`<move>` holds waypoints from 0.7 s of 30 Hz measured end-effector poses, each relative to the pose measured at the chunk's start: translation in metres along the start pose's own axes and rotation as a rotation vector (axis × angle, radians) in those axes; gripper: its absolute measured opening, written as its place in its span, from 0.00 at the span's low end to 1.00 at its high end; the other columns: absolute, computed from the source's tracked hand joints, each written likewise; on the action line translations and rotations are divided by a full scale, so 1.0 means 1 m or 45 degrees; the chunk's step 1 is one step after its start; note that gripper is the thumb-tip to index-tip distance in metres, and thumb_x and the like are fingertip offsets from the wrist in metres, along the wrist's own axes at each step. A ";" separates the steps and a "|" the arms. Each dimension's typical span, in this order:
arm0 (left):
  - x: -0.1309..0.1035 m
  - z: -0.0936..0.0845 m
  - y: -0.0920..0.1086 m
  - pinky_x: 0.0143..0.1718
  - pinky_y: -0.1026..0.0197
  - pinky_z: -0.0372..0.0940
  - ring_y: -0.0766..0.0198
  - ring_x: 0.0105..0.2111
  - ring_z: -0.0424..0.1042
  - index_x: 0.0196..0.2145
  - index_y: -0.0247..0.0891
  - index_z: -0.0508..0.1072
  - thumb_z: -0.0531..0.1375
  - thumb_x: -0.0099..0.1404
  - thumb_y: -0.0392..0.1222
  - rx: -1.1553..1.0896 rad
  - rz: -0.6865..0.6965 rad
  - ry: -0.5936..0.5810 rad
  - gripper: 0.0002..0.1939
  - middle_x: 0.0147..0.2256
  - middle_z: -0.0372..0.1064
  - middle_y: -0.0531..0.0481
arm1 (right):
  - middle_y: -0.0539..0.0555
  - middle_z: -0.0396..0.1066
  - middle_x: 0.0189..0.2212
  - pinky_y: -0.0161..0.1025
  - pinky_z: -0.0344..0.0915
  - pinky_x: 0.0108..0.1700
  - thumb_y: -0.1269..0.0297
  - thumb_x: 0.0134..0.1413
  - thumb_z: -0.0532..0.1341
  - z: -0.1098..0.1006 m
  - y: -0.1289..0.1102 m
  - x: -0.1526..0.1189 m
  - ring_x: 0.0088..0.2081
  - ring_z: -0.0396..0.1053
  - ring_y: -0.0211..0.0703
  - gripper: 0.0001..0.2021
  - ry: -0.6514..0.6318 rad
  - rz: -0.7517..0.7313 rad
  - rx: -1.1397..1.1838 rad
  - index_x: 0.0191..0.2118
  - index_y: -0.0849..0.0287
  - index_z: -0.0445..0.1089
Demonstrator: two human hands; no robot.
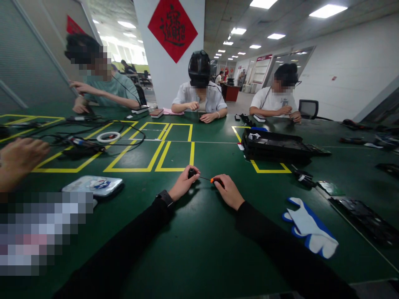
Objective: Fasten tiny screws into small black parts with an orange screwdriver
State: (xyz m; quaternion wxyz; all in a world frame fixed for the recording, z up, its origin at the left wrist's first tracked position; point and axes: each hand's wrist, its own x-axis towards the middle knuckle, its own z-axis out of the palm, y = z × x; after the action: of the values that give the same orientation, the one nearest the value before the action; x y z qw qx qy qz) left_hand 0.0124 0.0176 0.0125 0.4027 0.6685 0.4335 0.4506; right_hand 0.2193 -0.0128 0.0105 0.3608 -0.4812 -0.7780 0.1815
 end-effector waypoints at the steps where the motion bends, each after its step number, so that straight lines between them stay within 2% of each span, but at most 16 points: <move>1: 0.000 0.000 0.000 0.40 0.60 0.60 0.65 0.38 0.64 0.38 0.39 0.64 0.54 0.58 0.45 0.000 0.000 0.001 0.11 0.38 0.66 0.50 | 0.54 0.65 0.38 0.42 0.56 0.47 0.65 0.57 0.50 0.000 0.000 0.000 0.42 0.60 0.41 0.10 0.009 0.006 0.000 0.41 0.58 0.66; 6: 0.001 -0.001 -0.003 0.42 0.60 0.59 0.64 0.39 0.64 0.38 0.39 0.63 0.54 0.58 0.45 -0.003 0.020 -0.012 0.11 0.38 0.66 0.50 | 0.55 0.65 0.38 0.41 0.57 0.47 0.64 0.57 0.50 0.001 0.002 -0.001 0.42 0.60 0.41 0.10 0.032 0.019 -0.017 0.41 0.58 0.66; 12: 0.000 -0.002 -0.002 0.42 0.60 0.59 0.64 0.39 0.64 0.39 0.39 0.64 0.54 0.58 0.46 0.003 0.030 -0.026 0.11 0.39 0.65 0.50 | 0.54 0.65 0.35 0.40 0.56 0.47 0.64 0.59 0.48 -0.002 0.002 0.002 0.40 0.60 0.40 0.12 -0.026 -0.028 -0.046 0.37 0.58 0.68; 21: 0.000 -0.003 0.001 0.44 0.60 0.59 0.64 0.40 0.63 0.39 0.39 0.63 0.54 0.59 0.45 0.033 0.025 -0.036 0.11 0.39 0.64 0.50 | 0.54 0.65 0.36 0.41 0.57 0.47 0.64 0.57 0.51 -0.008 -0.002 0.004 0.42 0.60 0.41 0.10 -0.073 -0.032 -0.047 0.39 0.58 0.67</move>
State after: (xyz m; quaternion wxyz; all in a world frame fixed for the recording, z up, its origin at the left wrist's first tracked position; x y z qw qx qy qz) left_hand 0.0096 0.0178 0.0145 0.3957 0.6842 0.4272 0.4392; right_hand 0.2227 -0.0110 0.0184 0.3320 -0.4724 -0.7972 0.1763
